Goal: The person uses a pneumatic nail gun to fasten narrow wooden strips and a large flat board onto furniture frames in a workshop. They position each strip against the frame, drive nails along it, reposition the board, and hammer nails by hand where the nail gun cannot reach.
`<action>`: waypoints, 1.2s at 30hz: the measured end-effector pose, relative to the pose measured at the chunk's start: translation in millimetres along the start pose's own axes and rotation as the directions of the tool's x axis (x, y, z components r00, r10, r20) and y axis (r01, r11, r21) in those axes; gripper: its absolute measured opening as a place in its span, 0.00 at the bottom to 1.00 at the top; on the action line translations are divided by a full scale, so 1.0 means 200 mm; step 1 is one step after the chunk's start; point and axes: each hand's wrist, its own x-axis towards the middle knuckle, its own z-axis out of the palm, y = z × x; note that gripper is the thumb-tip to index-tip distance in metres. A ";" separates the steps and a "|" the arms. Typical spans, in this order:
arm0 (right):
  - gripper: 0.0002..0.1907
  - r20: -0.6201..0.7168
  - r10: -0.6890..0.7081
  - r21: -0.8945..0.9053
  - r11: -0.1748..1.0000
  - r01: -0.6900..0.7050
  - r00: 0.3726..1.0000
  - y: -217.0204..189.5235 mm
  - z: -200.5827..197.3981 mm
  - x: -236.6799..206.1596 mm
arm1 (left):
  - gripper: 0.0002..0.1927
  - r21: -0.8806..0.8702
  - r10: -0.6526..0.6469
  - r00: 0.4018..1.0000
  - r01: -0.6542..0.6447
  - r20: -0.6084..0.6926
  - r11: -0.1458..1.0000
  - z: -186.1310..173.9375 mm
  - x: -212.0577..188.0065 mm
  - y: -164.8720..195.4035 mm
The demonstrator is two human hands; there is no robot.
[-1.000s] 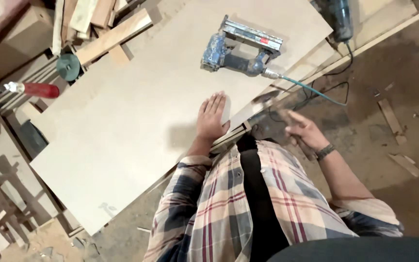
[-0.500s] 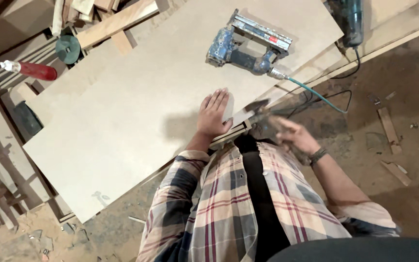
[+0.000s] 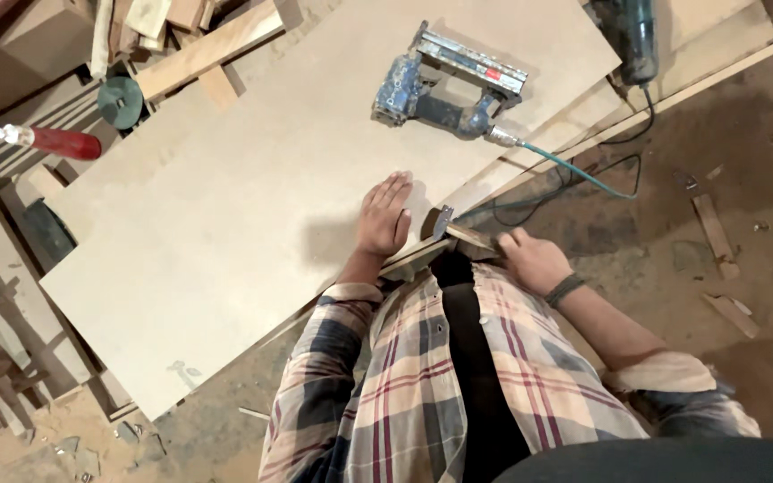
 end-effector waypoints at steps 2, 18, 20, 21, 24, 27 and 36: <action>0.19 -0.055 -0.029 0.038 0.999 0.031 0.998 -0.01 0.02 0.02 | 0.25 0.003 0.000 1.000 0.000 -0.001 1.000 0.00 0.00 0.00; 0.13 -0.195 0.289 -0.019 0.954 -0.298 0.937 0.16 0.13 -0.02 | 0.25 0.032 -0.009 1.000 0.008 0.022 0.999 0.01 0.01 0.02; 0.19 -0.381 0.492 0.160 0.869 -0.468 0.783 0.29 0.12 -0.03 | 0.25 0.051 -0.019 1.000 0.018 0.019 0.999 0.01 0.01 0.03; 0.20 -0.374 0.493 0.181 0.869 -0.460 0.785 0.34 0.12 -0.04 | 0.25 0.054 -0.025 1.000 0.024 0.013 0.998 0.01 0.02 0.03; 0.23 -0.163 0.595 0.415 0.765 -0.493 0.787 0.39 0.17 -0.06 | 0.25 0.056 -0.041 0.999 0.040 0.025 0.998 0.00 0.02 0.04; 0.18 0.279 0.586 0.698 0.420 -0.580 0.760 0.30 0.28 -0.03 | 0.26 0.060 -0.038 0.999 0.037 0.025 0.998 -0.01 0.03 0.04; 0.18 0.507 0.308 0.827 0.088 -0.555 0.805 0.25 0.36 0.16 | 0.36 0.132 -0.037 0.999 0.032 0.038 0.991 0.03 0.01 0.02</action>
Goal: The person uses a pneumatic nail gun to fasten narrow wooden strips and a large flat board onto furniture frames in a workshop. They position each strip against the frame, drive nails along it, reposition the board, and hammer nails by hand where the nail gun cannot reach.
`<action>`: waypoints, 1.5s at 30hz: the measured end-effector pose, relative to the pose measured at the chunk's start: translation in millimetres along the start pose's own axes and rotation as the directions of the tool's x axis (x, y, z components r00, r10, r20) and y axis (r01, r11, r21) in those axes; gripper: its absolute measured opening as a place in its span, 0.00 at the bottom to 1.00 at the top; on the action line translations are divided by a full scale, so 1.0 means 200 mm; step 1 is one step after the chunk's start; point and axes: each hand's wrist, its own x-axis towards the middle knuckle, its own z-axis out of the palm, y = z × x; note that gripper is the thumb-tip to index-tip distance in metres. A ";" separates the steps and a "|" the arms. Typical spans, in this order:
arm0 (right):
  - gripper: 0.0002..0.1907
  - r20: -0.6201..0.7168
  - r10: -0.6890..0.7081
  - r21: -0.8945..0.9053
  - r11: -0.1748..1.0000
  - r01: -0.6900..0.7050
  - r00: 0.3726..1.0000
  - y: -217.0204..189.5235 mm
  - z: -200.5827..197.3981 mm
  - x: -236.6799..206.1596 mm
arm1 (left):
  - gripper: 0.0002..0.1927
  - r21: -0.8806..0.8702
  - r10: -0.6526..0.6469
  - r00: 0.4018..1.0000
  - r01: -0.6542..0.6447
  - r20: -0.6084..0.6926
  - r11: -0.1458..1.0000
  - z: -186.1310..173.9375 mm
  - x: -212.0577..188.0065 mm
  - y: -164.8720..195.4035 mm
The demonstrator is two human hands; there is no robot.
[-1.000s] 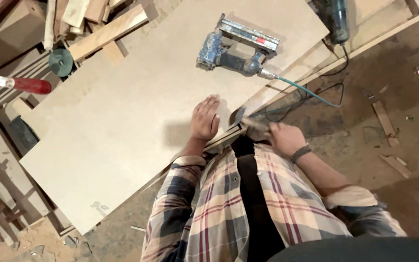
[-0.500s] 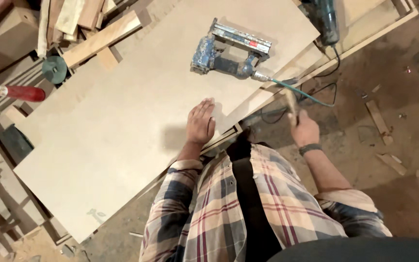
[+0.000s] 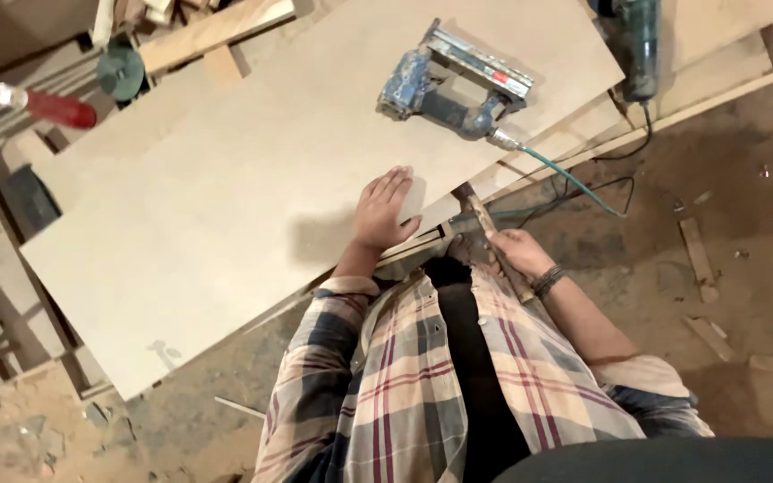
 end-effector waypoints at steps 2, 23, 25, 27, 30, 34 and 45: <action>0.18 0.008 0.024 0.000 1.000 -0.024 1.000 -0.05 -0.03 -0.01 | 0.35 0.049 -0.014 1.000 0.014 0.007 0.999 0.02 0.00 0.00; 0.17 0.032 -0.442 -0.679 0.649 0.344 0.896 -0.18 0.08 -0.40 | 0.20 0.224 -0.186 0.960 0.232 -0.208 0.947 -0.23 -0.64 -0.12; 0.17 0.116 -0.395 -0.580 0.718 0.385 0.911 -0.18 0.10 -0.38 | 0.21 0.282 -0.272 0.931 0.337 -0.245 0.898 -0.40 -0.88 -0.15; 0.20 0.230 -0.408 -0.668 0.595 0.448 0.884 -0.22 0.15 -0.34 | 0.21 0.329 -0.347 0.897 0.427 -0.275 0.842 -0.55 -1.08 -0.17; 0.25 0.450 -0.570 -0.724 0.218 0.655 0.687 -0.36 0.27 -0.23 | 0.22 0.377 -0.428 0.846 0.527 -0.318 0.761 -0.70 -1.30 -0.19; 0.22 0.501 -0.453 -0.811 0.052 0.583 0.737 -0.51 0.49 -0.10 | 0.24 0.452 -0.463 0.809 0.586 -0.361 0.673 -0.78 -1.51 -0.27; 0.15 0.459 -0.683 -0.872 -0.223 0.436 0.568 -0.54 0.96 0.10 | 0.35 0.407 -0.600 0.737 0.674 -0.311 0.617 -1.15 -2.30 -0.69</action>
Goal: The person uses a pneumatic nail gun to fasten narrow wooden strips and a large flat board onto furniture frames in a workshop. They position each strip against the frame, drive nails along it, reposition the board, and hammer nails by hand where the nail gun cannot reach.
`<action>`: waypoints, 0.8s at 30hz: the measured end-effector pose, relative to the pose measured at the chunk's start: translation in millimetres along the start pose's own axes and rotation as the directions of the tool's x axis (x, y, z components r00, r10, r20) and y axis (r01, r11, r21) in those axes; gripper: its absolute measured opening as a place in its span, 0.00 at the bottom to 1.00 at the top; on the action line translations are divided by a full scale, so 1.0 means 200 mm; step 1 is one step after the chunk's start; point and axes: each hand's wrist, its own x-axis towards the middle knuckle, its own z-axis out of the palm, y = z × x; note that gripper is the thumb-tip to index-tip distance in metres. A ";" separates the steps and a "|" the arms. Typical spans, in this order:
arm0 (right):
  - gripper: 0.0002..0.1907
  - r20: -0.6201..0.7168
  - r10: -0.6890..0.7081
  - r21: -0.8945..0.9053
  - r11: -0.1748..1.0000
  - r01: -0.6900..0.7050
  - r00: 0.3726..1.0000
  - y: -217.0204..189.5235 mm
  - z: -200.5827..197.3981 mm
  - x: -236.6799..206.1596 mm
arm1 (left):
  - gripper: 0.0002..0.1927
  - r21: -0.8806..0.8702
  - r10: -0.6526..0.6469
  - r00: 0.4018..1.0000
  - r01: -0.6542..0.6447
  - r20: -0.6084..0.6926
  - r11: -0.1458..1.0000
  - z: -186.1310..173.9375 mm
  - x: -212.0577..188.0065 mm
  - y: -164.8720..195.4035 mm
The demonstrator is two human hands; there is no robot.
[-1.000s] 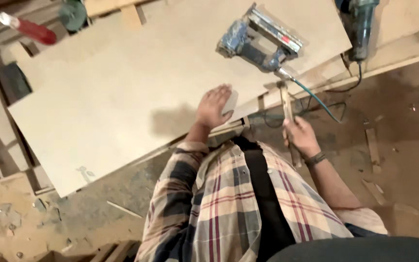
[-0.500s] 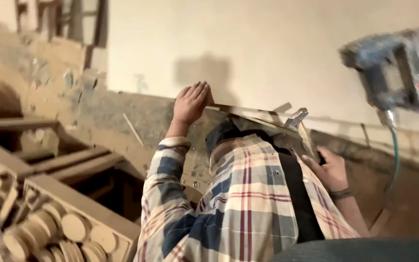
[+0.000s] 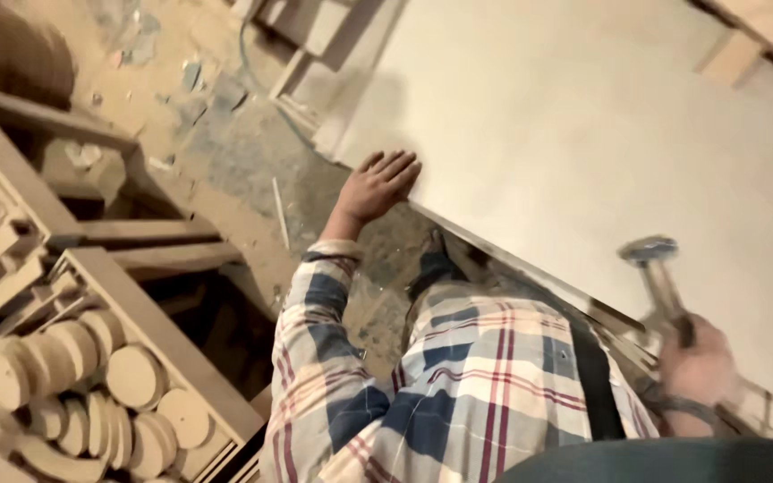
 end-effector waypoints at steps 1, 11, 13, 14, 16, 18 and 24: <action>0.15 0.012 0.023 -0.041 0.999 -0.023 1.000 0.00 0.01 0.04 | 0.35 0.004 0.008 1.000 -0.008 -0.004 1.000 -0.02 -0.02 -0.10; 0.20 -0.166 0.044 -0.039 0.998 -0.051 0.985 -0.33 0.07 0.27 | 0.22 -0.026 -0.252 0.961 0.256 0.115 0.966 -0.03 -0.24 -0.87; 0.36 -0.070 -0.017 0.015 1.000 0.018 0.997 -0.57 0.13 0.31 | 0.21 -0.042 -0.458 0.877 0.468 0.145 0.883 0.06 -0.22 -0.93; 0.27 -0.054 -0.159 0.046 0.986 0.162 0.986 -0.69 0.18 0.35 | 0.22 -0.068 -0.556 0.822 0.566 0.123 0.822 0.11 -0.20 -0.95; 0.23 0.083 -0.243 0.159 0.961 0.228 0.966 -0.91 0.25 0.41 | 0.19 -0.067 -0.663 0.739 0.672 0.118 0.738 0.23 -0.16 -0.95; 0.31 -0.085 -0.232 0.006 0.972 0.234 0.969 -1.08 0.30 0.45 | 0.13 -0.027 -0.676 0.722 0.686 0.147 0.727 0.35 -0.08 -0.90; 0.28 -0.111 -0.164 0.055 0.984 0.171 0.980 -1.23 0.27 0.49 | 0.46 -0.067 -0.672 0.740 0.673 0.041 0.737 0.38 0.04 -0.95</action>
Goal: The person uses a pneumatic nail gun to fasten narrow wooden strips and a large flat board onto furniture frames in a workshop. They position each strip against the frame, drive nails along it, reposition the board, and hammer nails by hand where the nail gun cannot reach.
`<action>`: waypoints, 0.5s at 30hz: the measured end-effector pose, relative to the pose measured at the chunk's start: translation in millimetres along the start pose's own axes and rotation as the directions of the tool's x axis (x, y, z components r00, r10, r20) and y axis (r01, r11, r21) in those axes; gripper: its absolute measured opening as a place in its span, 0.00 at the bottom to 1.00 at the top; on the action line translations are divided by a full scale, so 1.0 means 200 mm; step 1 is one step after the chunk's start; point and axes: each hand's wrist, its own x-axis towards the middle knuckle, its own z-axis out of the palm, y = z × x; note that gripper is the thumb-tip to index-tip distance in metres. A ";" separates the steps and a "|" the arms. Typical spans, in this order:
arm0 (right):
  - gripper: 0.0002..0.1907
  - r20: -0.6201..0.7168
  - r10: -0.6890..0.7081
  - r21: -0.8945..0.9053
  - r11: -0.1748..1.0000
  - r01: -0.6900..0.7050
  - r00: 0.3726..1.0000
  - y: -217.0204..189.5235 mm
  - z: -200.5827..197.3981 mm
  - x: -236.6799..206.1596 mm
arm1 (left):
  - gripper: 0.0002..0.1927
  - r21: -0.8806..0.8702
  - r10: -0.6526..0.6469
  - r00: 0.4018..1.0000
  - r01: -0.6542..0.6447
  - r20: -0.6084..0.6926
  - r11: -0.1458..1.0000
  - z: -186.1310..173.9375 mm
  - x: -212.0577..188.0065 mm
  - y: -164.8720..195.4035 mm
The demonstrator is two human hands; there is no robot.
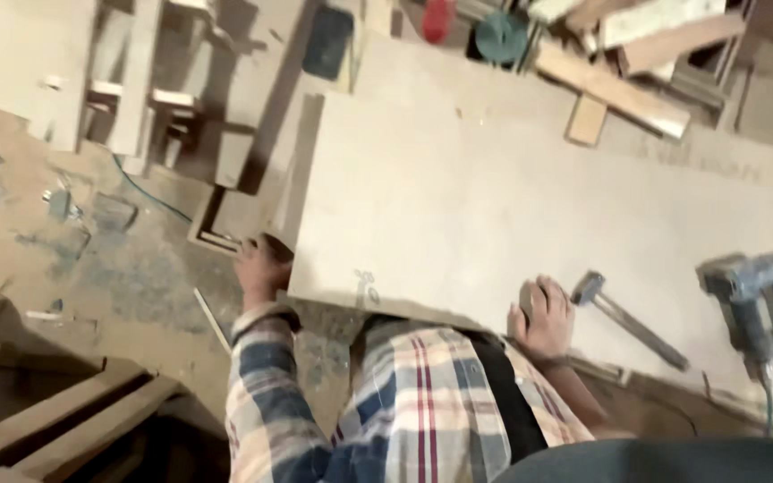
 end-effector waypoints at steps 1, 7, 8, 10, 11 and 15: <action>0.27 0.006 0.016 -0.007 1.000 -0.016 1.000 -0.01 -0.01 0.00 | 0.44 -0.032 0.002 0.999 0.000 0.044 0.999 -0.05 0.02 -0.03; 0.28 -0.039 0.024 0.041 0.999 -0.022 0.999 -0.07 -0.01 0.01 | 0.48 -0.065 -0.136 0.980 0.147 0.147 0.987 -0.39 -0.04 -0.20; 0.27 -0.031 0.029 0.052 0.998 -0.027 0.999 -0.06 0.00 0.00 | 0.44 -0.065 -0.170 0.976 0.180 0.138 0.981 -0.45 -0.10 -0.22; 0.26 -0.070 -0.008 0.042 0.999 0.011 0.998 -0.03 0.03 -0.01 | 0.43 -0.269 -0.184 0.982 0.191 0.052 0.944 -0.55 -0.25 -0.24; 0.26 -0.091 -0.038 0.012 0.999 0.039 0.995 0.00 0.05 -0.02 | 0.43 -0.368 -0.187 0.982 0.177 0.007 0.913 -0.58 -0.33 -0.23; 0.30 -0.029 -0.082 -0.055 0.995 0.080 0.996 0.11 0.12 -0.09 | 0.39 -0.352 -0.053 0.979 -0.020 -0.197 0.936 -0.56 -0.65 -0.02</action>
